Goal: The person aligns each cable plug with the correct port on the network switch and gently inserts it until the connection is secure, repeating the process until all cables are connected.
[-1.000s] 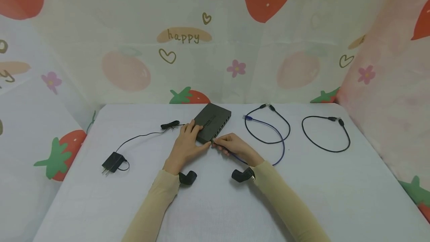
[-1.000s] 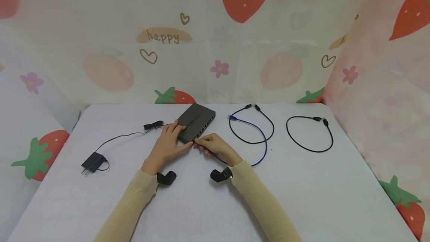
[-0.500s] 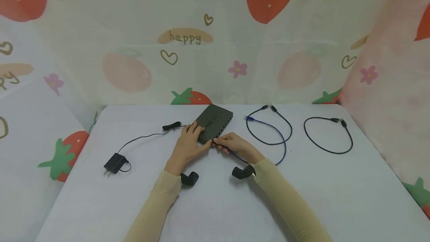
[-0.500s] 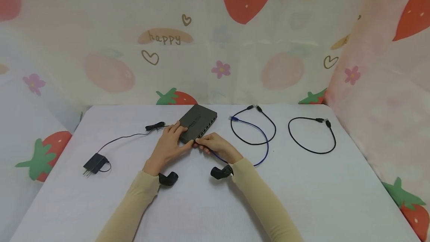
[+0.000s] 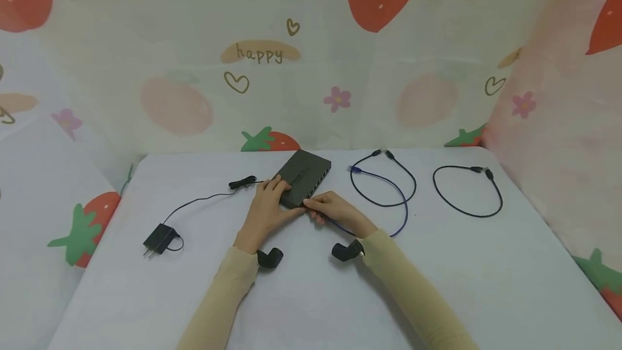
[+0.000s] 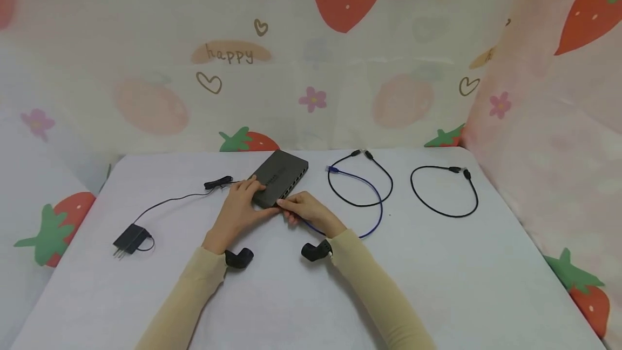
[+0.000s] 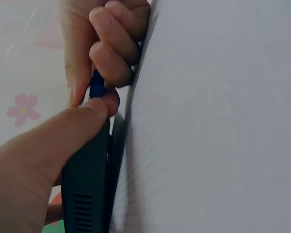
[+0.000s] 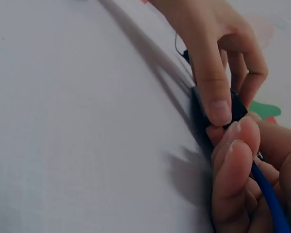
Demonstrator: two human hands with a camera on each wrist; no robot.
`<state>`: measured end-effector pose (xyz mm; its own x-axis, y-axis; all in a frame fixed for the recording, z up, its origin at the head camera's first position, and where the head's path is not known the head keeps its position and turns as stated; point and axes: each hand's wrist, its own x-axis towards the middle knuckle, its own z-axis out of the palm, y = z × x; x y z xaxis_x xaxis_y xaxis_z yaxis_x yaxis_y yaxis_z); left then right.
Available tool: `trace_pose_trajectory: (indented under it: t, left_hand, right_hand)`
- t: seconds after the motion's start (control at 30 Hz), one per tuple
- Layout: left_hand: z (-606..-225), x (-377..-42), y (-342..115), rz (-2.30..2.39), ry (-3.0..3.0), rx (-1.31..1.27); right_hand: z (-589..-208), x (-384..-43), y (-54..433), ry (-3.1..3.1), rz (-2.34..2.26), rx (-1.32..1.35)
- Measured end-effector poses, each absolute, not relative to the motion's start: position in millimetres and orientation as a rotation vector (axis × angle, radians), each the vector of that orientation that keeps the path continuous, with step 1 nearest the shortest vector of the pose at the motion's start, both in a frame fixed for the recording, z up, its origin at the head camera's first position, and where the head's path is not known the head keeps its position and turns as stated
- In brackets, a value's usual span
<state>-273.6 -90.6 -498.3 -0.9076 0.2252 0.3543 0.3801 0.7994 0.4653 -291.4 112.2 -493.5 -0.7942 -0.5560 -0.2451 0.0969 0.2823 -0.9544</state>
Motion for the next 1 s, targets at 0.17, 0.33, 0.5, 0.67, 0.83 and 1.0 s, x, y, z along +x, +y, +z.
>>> trace_pose_trajectory:
  t: [0.17, 0.33, 0.5, 0.67, 0.83, 1.0]
  left_hand:
    - [-496, -276, -90, -0.803, -2.748, -0.474]
    - [-496, -276, -90, -0.788, -2.752, -0.455]
    - [-496, -274, -90, -0.722, -2.710, -0.480]
    - [-496, -272, -89, -0.663, -2.681, -0.501]
    - [-497, -272, -88, -0.633, -2.718, -0.493]
    - [-495, -271, -86, -0.665, -2.757, -0.456]
  right_hand:
    - [-495, -290, 121, 1.968, -1.582, -0.346]
    - [-492, -287, 129, 1.821, -1.670, -0.365]
    - [-490, -284, 124, 1.906, -1.646, -0.401]
    - [-493, -284, 116, 2.004, -1.619, -0.295]
    - [-492, -283, 116, 2.040, -1.608, -0.281]
    - [-494, -282, 115, 2.077, -1.609, -0.308]
